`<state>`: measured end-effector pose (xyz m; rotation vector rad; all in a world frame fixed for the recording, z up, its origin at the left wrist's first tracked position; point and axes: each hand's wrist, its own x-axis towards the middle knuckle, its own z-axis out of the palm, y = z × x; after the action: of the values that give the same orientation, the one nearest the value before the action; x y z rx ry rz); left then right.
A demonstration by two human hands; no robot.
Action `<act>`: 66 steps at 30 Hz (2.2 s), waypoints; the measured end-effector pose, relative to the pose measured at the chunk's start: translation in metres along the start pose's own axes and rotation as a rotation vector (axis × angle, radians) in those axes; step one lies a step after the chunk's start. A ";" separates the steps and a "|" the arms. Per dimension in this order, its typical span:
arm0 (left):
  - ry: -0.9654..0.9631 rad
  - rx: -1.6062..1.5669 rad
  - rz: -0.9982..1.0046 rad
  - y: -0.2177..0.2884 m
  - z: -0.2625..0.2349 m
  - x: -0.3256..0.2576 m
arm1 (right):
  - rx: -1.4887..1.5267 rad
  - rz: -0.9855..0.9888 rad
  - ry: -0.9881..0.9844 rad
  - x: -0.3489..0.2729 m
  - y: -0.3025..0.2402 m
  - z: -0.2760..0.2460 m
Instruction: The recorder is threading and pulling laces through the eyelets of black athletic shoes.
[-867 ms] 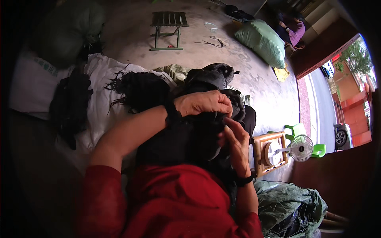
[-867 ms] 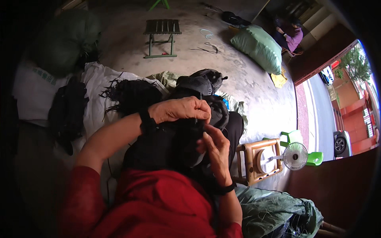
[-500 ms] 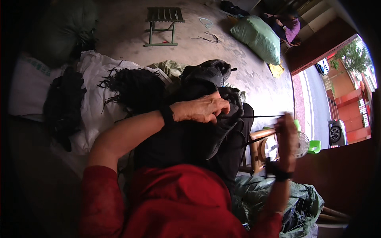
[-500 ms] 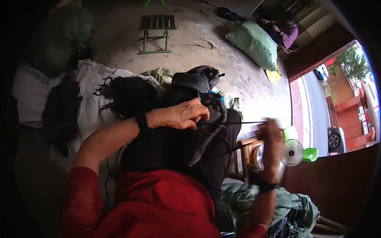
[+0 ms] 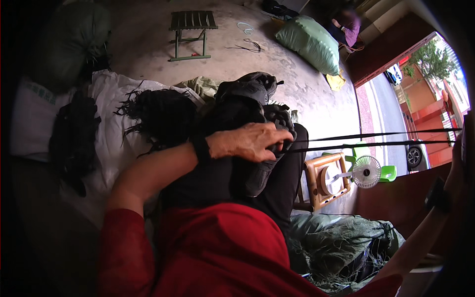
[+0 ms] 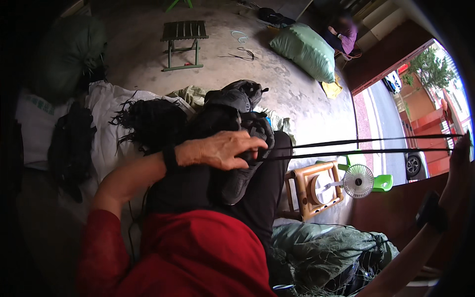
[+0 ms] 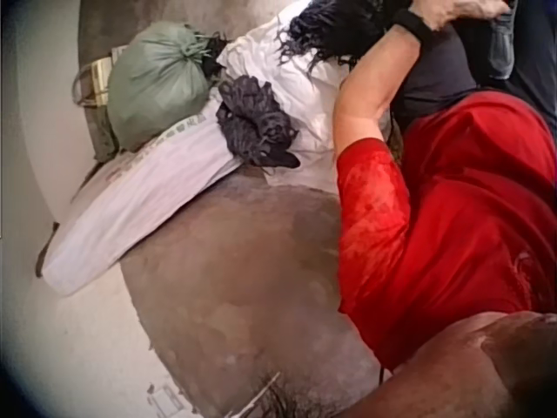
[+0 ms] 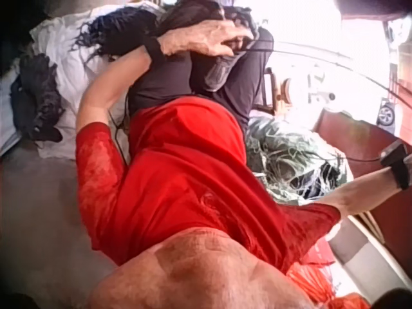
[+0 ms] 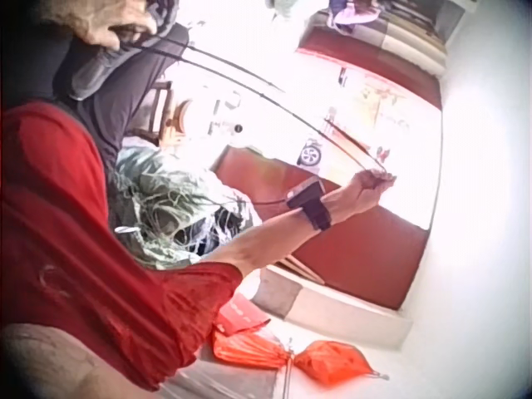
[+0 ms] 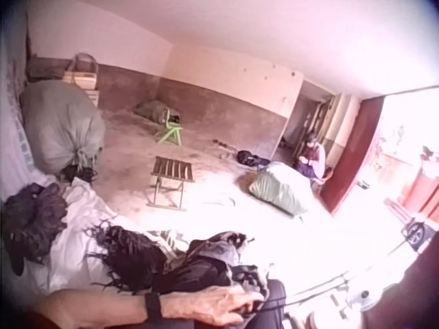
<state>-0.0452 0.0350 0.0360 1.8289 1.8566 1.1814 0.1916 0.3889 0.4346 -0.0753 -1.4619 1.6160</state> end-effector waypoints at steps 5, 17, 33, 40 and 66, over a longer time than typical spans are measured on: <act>0.256 -1.192 -0.140 -0.004 -0.034 0.005 | -0.587 -0.042 0.011 -0.011 0.094 -0.056; 0.407 0.056 -0.086 -0.050 -0.007 0.018 | -0.665 0.507 -0.404 -0.297 0.329 0.060; 0.117 0.589 -0.189 -0.025 -0.002 0.017 | -1.359 -0.113 -0.466 -0.304 0.355 0.108; 0.071 0.275 -0.287 -0.035 -0.018 0.022 | -1.475 0.004 -0.573 -0.296 0.358 0.117; -0.307 0.002 -0.374 -0.029 -0.047 0.036 | -1.429 -0.091 -0.601 -0.298 0.361 0.138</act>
<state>-0.1044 0.0562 0.0573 1.4740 1.9037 0.7254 0.0739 0.1414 0.0301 -0.3315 -2.7602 0.2119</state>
